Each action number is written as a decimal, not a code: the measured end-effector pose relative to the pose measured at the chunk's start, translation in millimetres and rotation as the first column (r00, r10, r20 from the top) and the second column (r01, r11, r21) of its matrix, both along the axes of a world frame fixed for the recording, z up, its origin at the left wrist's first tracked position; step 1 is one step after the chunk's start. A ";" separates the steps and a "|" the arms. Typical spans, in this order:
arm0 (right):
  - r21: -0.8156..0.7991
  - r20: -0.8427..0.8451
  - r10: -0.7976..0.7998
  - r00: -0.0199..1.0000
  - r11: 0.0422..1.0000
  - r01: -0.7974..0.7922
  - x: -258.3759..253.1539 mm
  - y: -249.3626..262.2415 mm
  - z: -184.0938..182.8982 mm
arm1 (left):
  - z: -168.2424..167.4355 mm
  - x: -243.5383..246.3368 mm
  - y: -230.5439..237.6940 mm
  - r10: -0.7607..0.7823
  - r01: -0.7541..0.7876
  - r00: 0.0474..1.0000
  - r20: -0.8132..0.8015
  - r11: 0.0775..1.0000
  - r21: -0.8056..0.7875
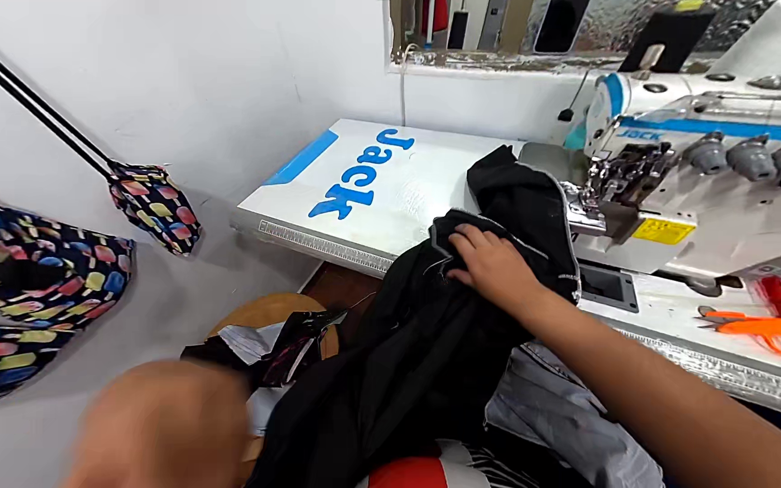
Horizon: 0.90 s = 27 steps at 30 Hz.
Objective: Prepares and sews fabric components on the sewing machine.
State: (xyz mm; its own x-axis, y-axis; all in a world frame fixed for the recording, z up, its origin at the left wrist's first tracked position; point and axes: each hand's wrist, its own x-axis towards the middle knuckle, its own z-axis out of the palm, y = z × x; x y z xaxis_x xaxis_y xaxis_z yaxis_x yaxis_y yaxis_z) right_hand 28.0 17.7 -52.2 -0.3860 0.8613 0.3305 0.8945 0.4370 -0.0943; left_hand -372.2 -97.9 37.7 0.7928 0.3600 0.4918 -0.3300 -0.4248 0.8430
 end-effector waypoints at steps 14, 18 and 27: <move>0.106 -0.368 -0.030 0.930 0.992 0.073 22.7 -57.8 149.4 | -159.2 149.0 86.4 0.284 -0.440 0.707 -0.648 0.893 -0.090; 0.222 -0.319 -0.066 0.946 0.965 0.142 12.2 -78.1 194.2 | -89.8 131.9 92.7 0.728 -0.556 0.467 -0.503 0.684 0.473; 0.001 -0.590 0.192 0.784 0.971 -0.237 -23.6 -67.6 288.0 | 189.5 125.3 103.5 0.892 -0.472 0.451 -0.001 0.240 0.848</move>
